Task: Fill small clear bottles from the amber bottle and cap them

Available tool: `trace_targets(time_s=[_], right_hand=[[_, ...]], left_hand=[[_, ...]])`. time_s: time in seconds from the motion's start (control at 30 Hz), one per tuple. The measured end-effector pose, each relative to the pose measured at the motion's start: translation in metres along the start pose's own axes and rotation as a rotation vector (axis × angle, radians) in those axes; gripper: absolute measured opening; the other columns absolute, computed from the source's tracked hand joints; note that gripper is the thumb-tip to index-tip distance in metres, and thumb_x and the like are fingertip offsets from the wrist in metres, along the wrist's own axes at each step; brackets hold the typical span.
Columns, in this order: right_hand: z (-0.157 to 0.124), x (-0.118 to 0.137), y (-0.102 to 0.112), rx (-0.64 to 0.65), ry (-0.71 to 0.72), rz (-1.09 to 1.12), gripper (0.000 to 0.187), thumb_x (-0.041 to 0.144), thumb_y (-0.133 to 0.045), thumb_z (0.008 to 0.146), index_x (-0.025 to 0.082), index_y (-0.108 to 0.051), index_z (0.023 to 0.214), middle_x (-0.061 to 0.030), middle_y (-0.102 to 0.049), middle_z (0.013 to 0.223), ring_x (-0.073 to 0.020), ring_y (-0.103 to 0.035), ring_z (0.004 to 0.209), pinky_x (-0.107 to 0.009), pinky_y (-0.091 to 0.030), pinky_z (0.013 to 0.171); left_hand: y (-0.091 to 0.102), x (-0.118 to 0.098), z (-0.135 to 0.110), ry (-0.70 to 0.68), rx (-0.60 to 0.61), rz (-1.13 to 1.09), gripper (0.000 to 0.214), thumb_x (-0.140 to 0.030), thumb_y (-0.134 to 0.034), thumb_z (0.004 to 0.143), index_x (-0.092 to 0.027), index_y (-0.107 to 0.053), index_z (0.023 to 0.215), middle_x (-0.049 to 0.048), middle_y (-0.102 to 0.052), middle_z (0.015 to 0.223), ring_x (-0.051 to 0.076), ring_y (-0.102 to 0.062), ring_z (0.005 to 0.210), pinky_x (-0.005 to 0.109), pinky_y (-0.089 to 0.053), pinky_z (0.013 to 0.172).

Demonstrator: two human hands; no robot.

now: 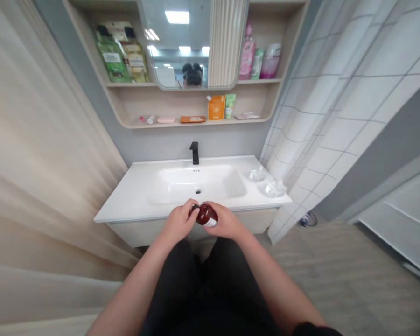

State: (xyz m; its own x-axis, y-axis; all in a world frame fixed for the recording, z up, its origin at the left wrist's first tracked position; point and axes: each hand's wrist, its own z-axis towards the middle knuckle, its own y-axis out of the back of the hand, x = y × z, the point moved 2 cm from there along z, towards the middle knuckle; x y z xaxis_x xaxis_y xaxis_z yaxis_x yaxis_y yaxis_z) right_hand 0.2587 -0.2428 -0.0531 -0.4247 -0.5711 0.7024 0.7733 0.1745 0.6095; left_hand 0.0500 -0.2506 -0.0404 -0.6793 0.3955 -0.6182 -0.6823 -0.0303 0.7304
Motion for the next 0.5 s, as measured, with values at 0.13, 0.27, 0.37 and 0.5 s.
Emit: trace_targets(time_s=[0.13, 0.27, 0.37, 0.5], right_hand=[[-0.001, 0.002, -0.004, 0.101, 0.031, -0.032, 0.067, 0.027, -0.087, 0.07, 0.028, -0.069, 0.135, -0.0033, -0.079, 0.119, -0.0269, -0.074, 0.098, -0.035, -0.057, 0.091], [-0.003, -0.001, -0.008, 0.083, 0.024, -0.038, 0.075, 0.028, -0.088, 0.071, 0.029, -0.066, 0.142, -0.0062, -0.078, 0.13, -0.0302, -0.075, 0.107, -0.04, -0.058, 0.099], [-0.006, -0.013, -0.013, 0.086, 0.03, -0.063, 0.082, 0.03, -0.09, 0.07, 0.029, -0.063, 0.147, -0.0093, -0.075, 0.138, -0.0348, -0.074, 0.118, -0.046, -0.056, 0.106], [-0.006, -0.047, -0.017, -0.035, -0.049, 0.015, 0.087, 0.035, -0.093, 0.072, 0.027, -0.059, 0.152, -0.0123, -0.07, 0.147, -0.0375, -0.07, 0.13, -0.052, -0.053, 0.114]], left_hand=[[0.001, 0.003, -0.001, 0.038, -0.002, 0.033, 0.033, -0.048, -0.041, 0.112, -0.027, -0.066, 0.106, 0.0033, -0.075, 0.087, 0.025, -0.072, 0.084, 0.034, -0.046, 0.079], [-0.004, 0.009, -0.006, 0.036, 0.03, -0.068, 0.03, -0.05, -0.045, 0.111, -0.029, -0.065, 0.117, 0.0011, -0.075, 0.088, 0.023, -0.071, 0.082, 0.033, -0.046, 0.078], [-0.003, 0.03, -0.009, 0.088, -0.036, -0.215, 0.032, -0.054, -0.045, 0.109, -0.027, -0.063, 0.113, -0.001, -0.069, 0.081, 0.02, -0.065, 0.075, 0.032, -0.045, 0.075], [0.021, 0.094, -0.002, 0.33, -0.29, -0.456, 0.041, -0.064, -0.048, 0.103, -0.025, -0.062, 0.106, -0.0036, -0.055, 0.073, 0.016, -0.05, 0.061, 0.028, -0.04, 0.061]])
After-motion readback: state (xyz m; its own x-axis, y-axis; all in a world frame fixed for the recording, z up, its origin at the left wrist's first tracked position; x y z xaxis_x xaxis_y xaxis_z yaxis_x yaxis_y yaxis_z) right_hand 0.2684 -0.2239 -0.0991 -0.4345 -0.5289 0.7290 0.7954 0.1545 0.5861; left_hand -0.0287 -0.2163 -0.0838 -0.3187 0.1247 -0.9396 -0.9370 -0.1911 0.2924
